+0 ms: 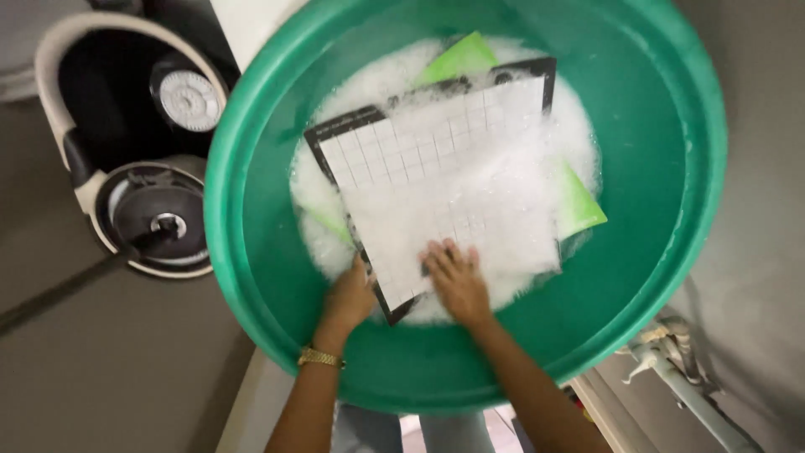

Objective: Washing and scrubbing plastic grid mats in a basin of soapy water using a sponge.

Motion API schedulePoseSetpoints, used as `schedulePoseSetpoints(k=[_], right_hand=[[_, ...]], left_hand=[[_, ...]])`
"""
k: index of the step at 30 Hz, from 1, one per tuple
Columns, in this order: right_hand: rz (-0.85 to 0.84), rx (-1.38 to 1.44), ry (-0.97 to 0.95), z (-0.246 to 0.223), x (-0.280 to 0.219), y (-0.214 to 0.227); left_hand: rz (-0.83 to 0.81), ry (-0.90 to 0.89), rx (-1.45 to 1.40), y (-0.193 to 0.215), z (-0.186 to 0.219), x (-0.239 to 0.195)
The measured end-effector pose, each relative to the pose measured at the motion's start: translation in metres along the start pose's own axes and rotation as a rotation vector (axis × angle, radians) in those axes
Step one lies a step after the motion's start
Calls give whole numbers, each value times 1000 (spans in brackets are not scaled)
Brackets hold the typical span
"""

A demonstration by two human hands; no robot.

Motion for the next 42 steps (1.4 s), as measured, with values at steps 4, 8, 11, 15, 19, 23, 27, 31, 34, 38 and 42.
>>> schedulePoseSetpoints(k=[4, 8, 11, 15, 19, 23, 27, 31, 34, 38, 42], right_hand=[[241, 107, -32, 30, 10, 11], [315, 259, -191, 26, 11, 11], [325, 478, -285, 13, 5, 19], [383, 591, -266, -12, 24, 44], [468, 391, -170, -3, 59, 36], [547, 147, -278, 30, 106, 36], [637, 226, -210, -3, 127, 59], [232, 345, 51, -40, 104, 9], [243, 73, 313, -20, 134, -13], [529, 16, 103, -10, 220, 36], [303, -61, 133, -40, 149, -48]], left_hand=[[-28, -47, 168, 30, 34, -23], [26, -132, -4, 6, 29, -9], [46, -211, -57, 17, 37, 12], [72, -252, 10, 28, 32, 47], [655, -329, 458, 22, 30, 46], [903, -503, 693, -3, 58, -39], [515, -332, 758, -82, -2, -16], [807, -468, 318, -125, -36, -1], [813, -401, 405, -117, -25, -8], [745, -403, 425, -119, -30, -4], [695, -407, 334, -83, -7, -19]])
Point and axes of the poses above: each hand's wrist, its own x-axis towards the middle knuckle, its own y-axis out of the back of the hand, z = x × y, the point moved 4 cm from there along x, towards the middle knuckle, and after that the axes turned 3 degrees about z, right-handed, at the moved point
